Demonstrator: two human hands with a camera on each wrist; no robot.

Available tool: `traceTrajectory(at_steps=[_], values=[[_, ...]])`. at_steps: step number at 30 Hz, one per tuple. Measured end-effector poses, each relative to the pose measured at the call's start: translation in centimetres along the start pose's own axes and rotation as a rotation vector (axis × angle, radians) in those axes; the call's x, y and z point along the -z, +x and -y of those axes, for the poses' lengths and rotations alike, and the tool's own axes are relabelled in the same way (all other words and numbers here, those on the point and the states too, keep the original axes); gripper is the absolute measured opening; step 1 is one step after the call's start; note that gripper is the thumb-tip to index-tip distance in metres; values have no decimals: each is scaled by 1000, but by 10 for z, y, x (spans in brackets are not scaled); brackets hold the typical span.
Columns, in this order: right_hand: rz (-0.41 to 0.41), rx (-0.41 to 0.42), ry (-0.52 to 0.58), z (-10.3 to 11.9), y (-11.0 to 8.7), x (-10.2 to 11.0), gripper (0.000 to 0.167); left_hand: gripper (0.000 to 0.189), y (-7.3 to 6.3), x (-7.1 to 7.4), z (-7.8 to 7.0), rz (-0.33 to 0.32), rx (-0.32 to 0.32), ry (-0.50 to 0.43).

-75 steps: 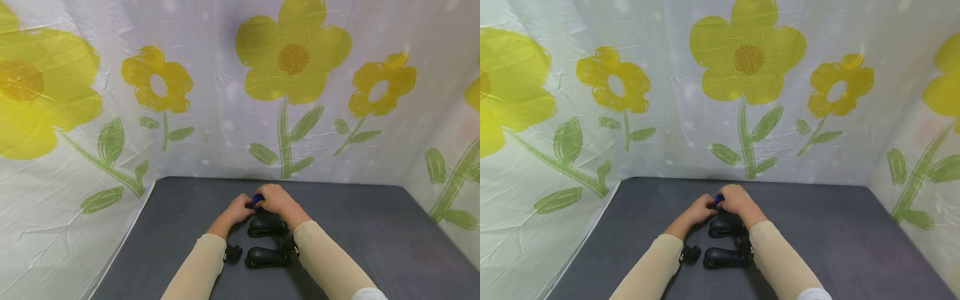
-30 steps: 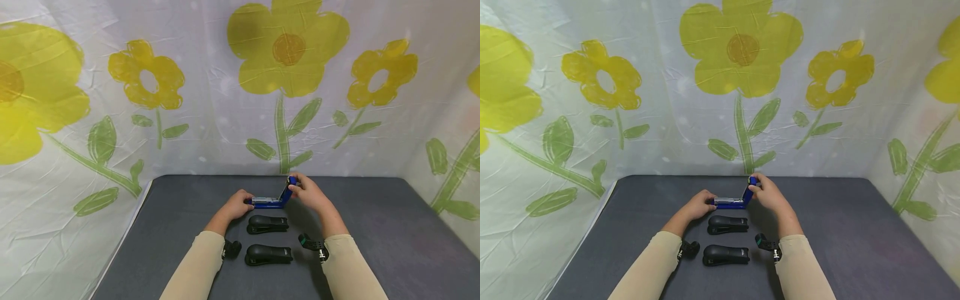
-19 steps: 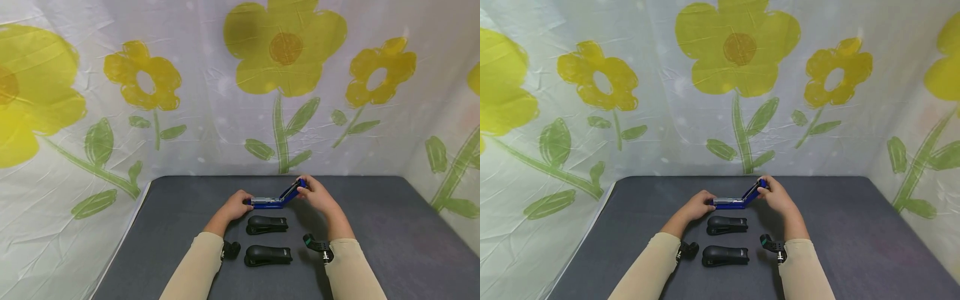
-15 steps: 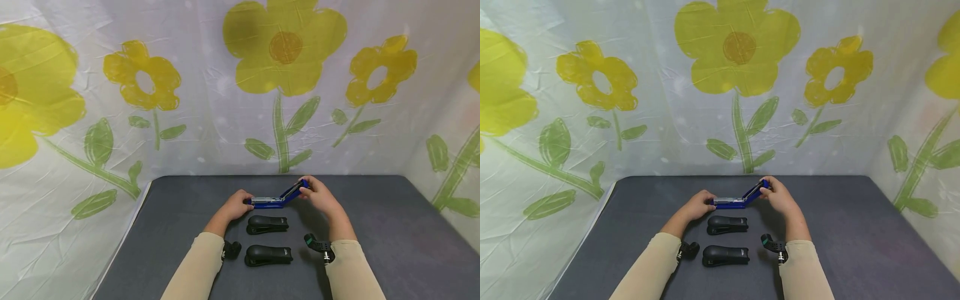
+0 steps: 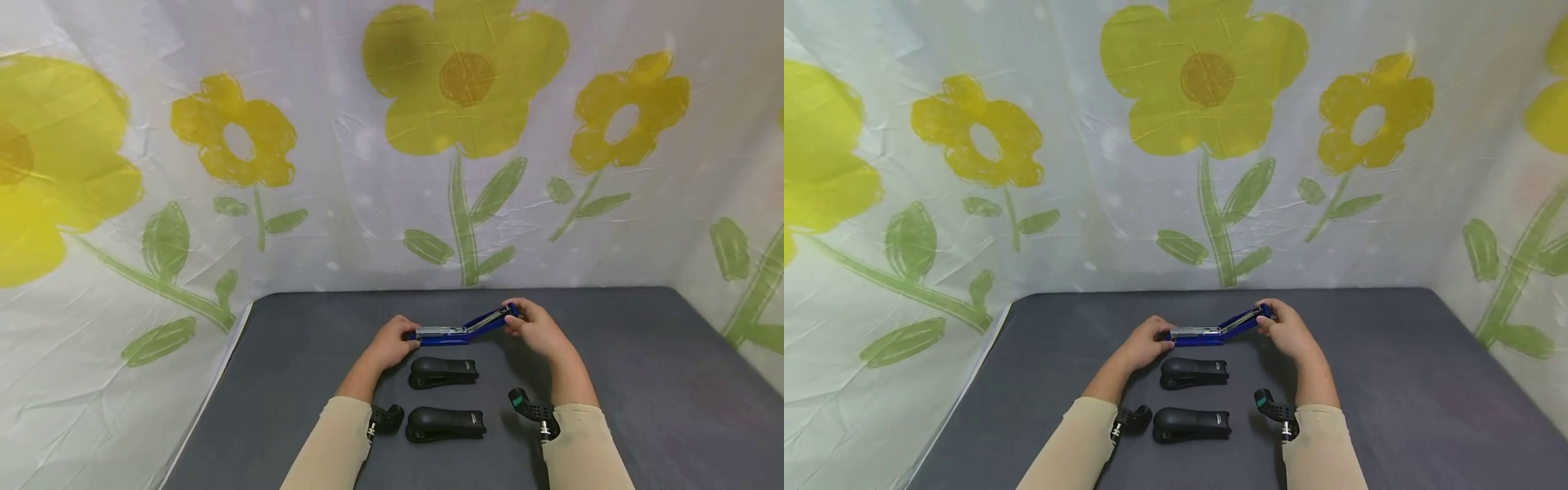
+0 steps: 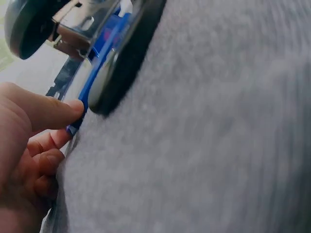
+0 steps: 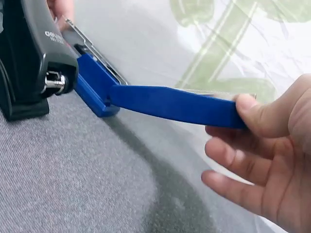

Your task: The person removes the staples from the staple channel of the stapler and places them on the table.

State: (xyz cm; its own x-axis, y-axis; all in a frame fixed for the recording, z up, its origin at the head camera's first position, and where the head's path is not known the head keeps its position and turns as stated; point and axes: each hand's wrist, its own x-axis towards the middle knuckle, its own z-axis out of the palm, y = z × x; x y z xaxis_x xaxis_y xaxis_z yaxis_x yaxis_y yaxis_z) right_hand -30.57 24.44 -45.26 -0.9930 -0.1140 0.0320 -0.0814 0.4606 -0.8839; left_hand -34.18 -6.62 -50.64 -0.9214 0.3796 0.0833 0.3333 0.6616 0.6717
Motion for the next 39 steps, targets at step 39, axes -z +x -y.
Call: traceTrajectory(at_steps=[39], values=[[-178,135,-448,44,5,-49,33,31,2,12,-6,18,-18,-3]])
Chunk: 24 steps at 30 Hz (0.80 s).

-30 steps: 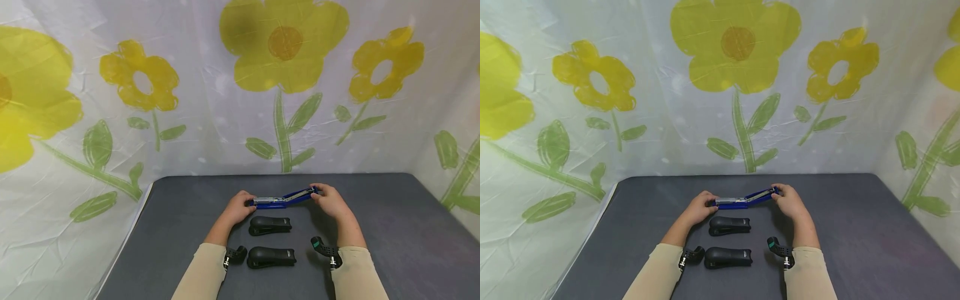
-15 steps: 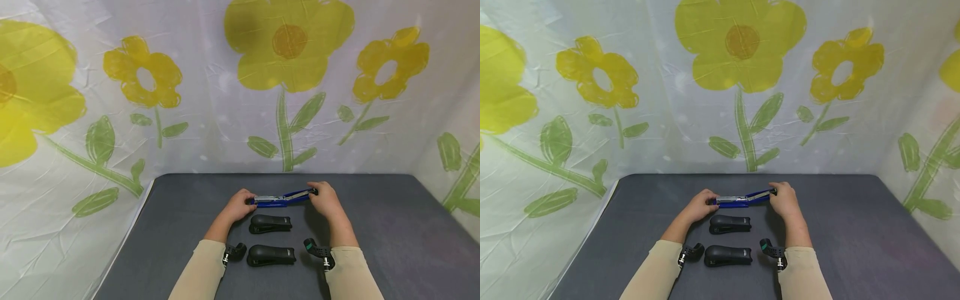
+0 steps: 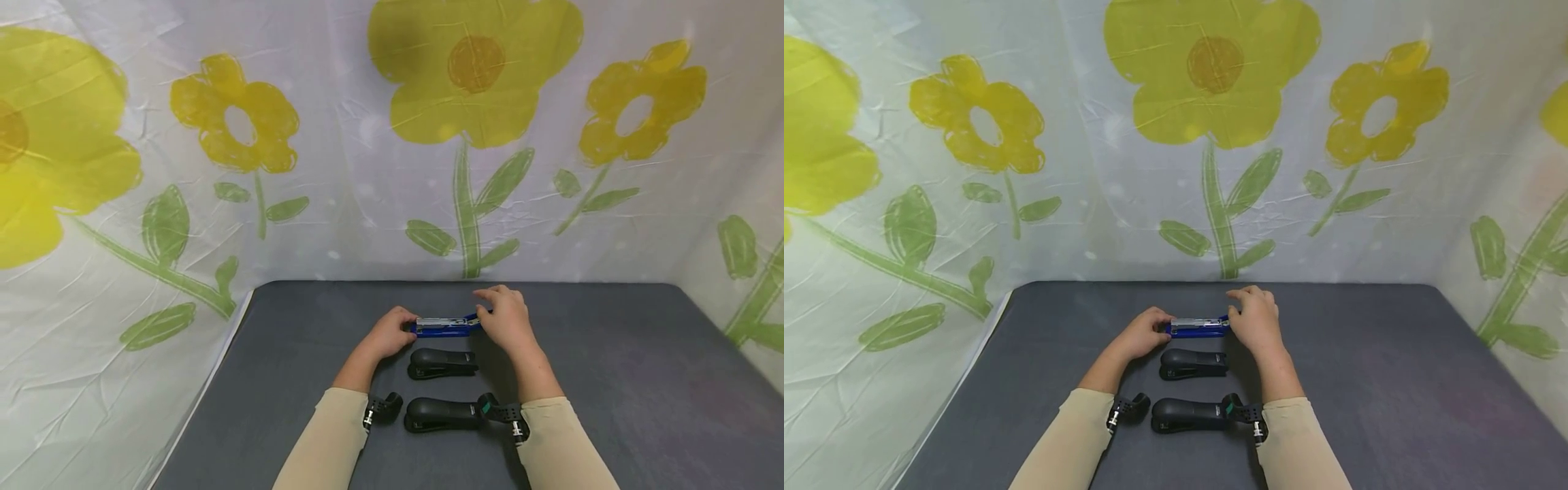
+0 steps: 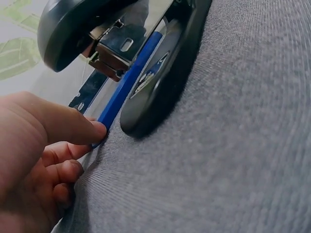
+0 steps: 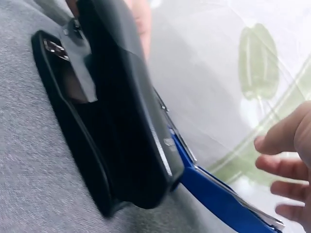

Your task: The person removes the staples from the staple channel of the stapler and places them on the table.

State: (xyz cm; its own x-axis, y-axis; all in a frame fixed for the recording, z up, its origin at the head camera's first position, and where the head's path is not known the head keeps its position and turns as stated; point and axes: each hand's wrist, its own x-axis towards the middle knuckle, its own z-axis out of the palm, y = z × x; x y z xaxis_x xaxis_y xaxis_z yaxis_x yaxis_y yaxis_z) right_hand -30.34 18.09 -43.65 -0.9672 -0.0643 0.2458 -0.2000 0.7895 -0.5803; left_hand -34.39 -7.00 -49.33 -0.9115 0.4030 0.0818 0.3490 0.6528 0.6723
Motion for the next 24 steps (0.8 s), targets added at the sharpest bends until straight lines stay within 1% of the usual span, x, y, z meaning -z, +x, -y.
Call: traceTrajectory(at_steps=[4,6,8,11,14,18,24], values=[[98,34,80,3,-1,-5,30,30,0,-1,0,-2,-10,-2],[155,28,123,3,-2,-7,31,30,-1,-1,0,-1,-10,-6],[194,13,153,3,-2,-9,31,31,-2,-1,0,-2,-12,-8],[218,-2,161,4,-2,-10,32,31,-3,0,-1,0,-3,-15],[221,-6,150,5,-2,-10,31,32,-3,1,-1,-1,-4,-17],[224,0,143,6,1,-11,31,33,-4,3,-1,-8,-4,-11],[240,17,158,8,2,-16,31,33,-7,6,-2,-7,16,-4]])
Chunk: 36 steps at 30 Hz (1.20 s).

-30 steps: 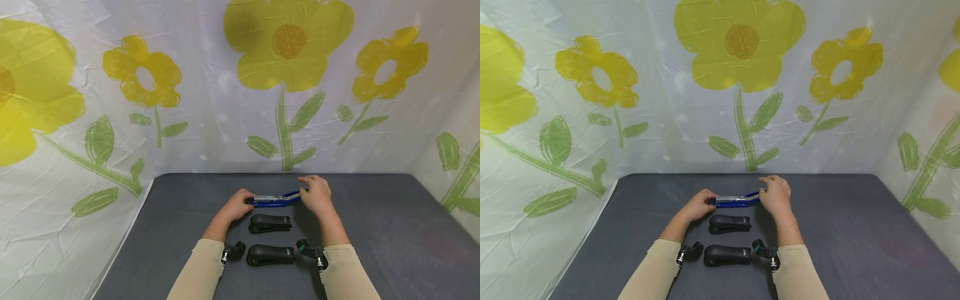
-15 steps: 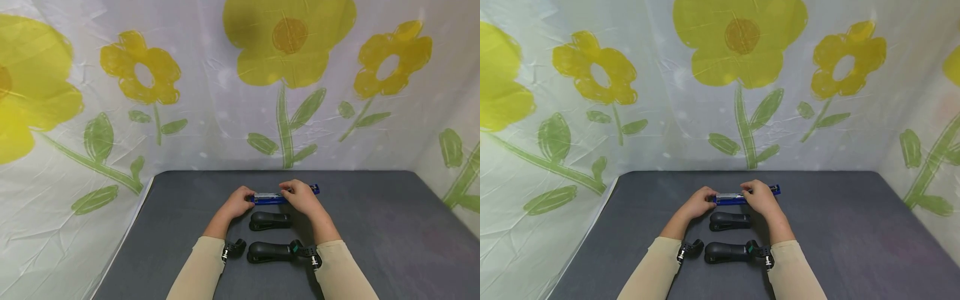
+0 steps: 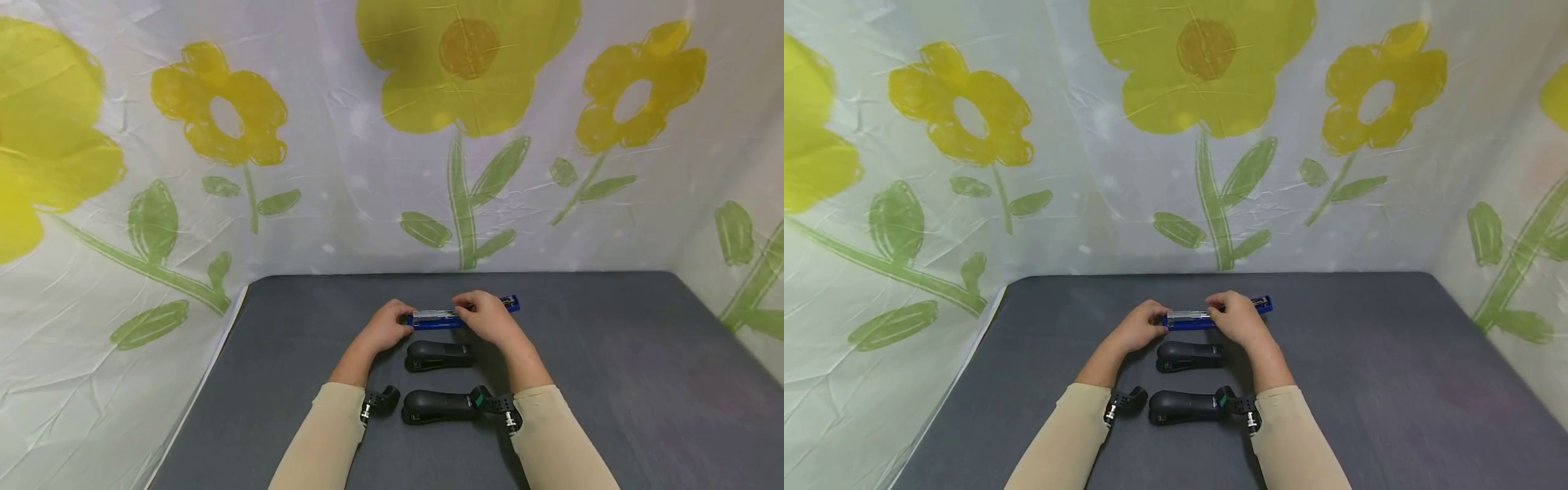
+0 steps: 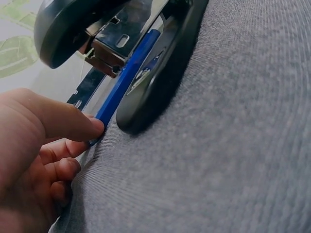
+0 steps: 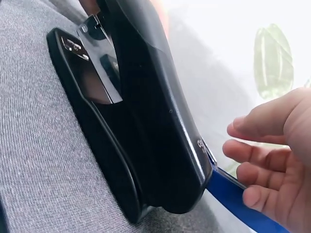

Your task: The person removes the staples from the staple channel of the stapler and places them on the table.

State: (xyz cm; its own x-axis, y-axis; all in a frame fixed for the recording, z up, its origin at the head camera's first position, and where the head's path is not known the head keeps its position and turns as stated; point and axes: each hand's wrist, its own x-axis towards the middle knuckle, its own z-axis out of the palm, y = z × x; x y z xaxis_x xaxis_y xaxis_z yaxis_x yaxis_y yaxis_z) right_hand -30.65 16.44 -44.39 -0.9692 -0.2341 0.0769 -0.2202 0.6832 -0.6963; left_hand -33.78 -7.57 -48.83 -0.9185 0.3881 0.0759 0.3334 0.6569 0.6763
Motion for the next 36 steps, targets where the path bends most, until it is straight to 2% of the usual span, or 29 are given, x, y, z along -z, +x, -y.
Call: traceTrajectory(at_steps=[17,28,36], values=[[139,-33,-31,2,2,-15,31,33,-5,0,1,-2,0,8],[124,-67,-40,4,1,-18,32,33,-5,-2,2,-10,-5,17],[106,-114,29,0,3,-22,33,32,-5,-2,2,-5,-16,10]])
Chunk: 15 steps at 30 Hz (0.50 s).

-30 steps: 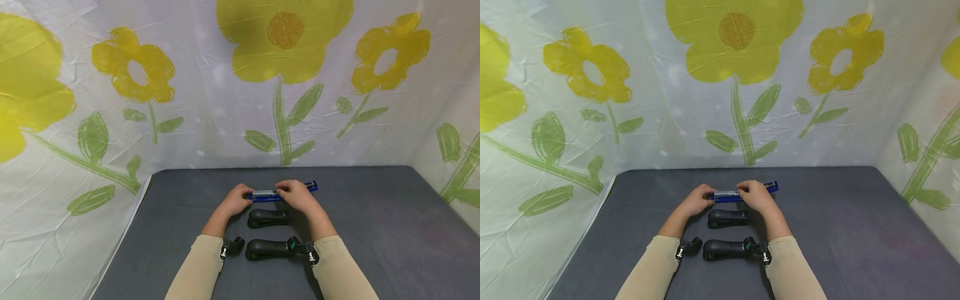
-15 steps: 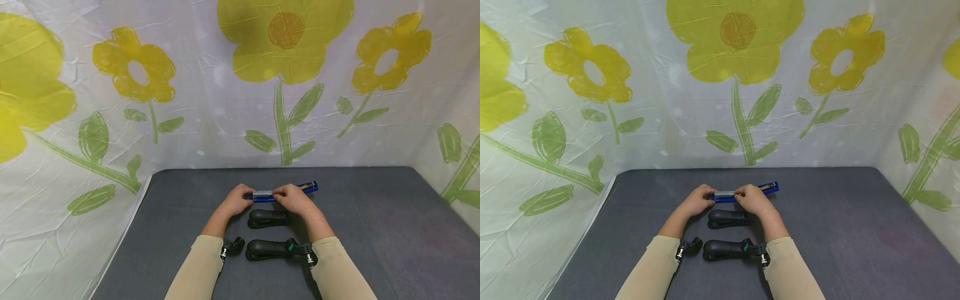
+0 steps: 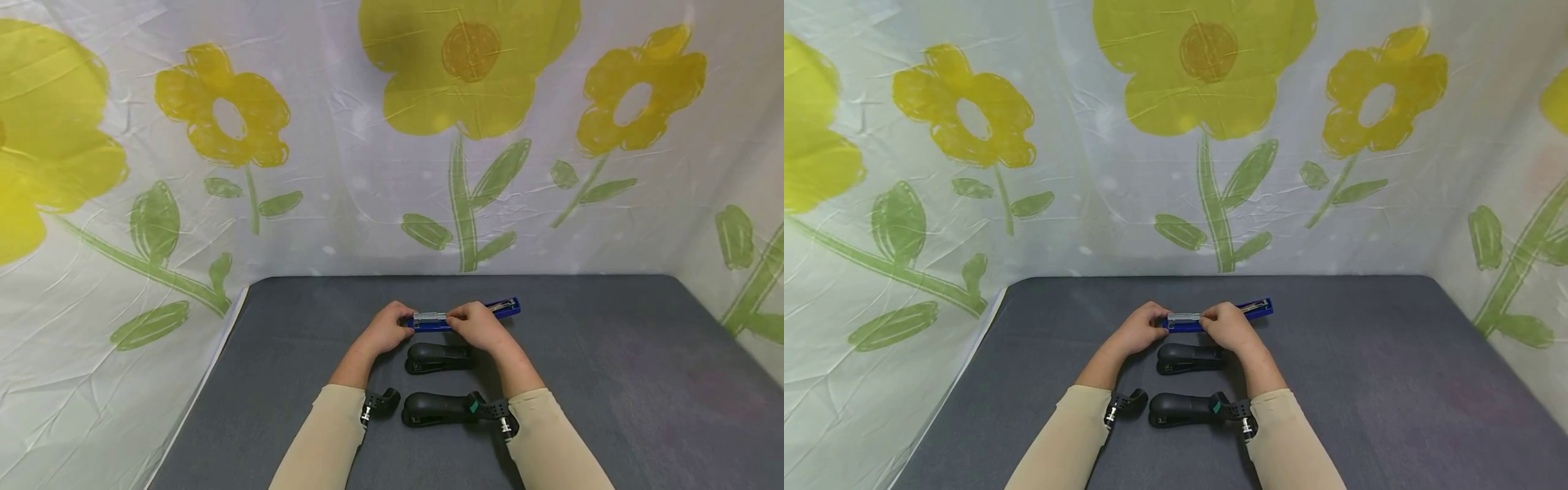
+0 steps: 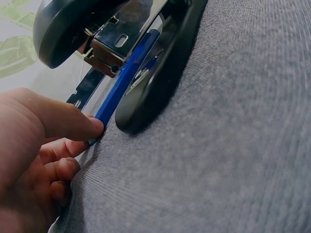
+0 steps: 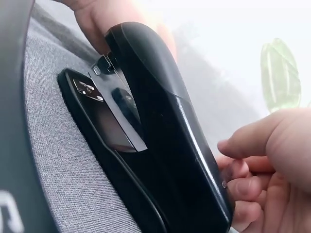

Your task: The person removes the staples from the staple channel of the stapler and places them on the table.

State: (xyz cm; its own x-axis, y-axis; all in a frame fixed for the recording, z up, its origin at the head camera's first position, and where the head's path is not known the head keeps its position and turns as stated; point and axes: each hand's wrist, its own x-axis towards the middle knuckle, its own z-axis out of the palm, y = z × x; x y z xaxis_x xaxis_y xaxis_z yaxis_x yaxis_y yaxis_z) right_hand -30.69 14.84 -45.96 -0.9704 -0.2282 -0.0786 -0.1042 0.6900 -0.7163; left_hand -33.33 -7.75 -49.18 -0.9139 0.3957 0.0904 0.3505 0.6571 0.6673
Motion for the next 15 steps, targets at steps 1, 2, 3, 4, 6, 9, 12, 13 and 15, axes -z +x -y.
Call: traceTrajectory(at_steps=[1,2,3,4,6,9,12,13,15], values=[[-6,-5,12,-1,1,-1,32,32,0,0,0,1,1,-2],[-13,-11,26,-2,2,-1,32,32,0,0,-1,1,3,-1],[-23,-21,47,-3,2,-2,32,32,-1,0,-1,1,5,-4],[-33,-33,67,-3,3,-2,31,32,-1,0,-2,1,8,-7],[-54,-48,94,-5,3,-2,30,31,-1,0,-2,3,11,-7],[-88,-70,132,-4,4,-3,26,32,-1,0,-3,3,16,-11],[-119,-63,141,-2,4,-4,22,32,-1,1,-3,1,26,-19],[-129,-59,147,-1,4,-5,21,32,-1,1,-3,2,28,-22],[-152,-46,156,0,5,-6,18,32,-2,1,-4,0,29,-24]])
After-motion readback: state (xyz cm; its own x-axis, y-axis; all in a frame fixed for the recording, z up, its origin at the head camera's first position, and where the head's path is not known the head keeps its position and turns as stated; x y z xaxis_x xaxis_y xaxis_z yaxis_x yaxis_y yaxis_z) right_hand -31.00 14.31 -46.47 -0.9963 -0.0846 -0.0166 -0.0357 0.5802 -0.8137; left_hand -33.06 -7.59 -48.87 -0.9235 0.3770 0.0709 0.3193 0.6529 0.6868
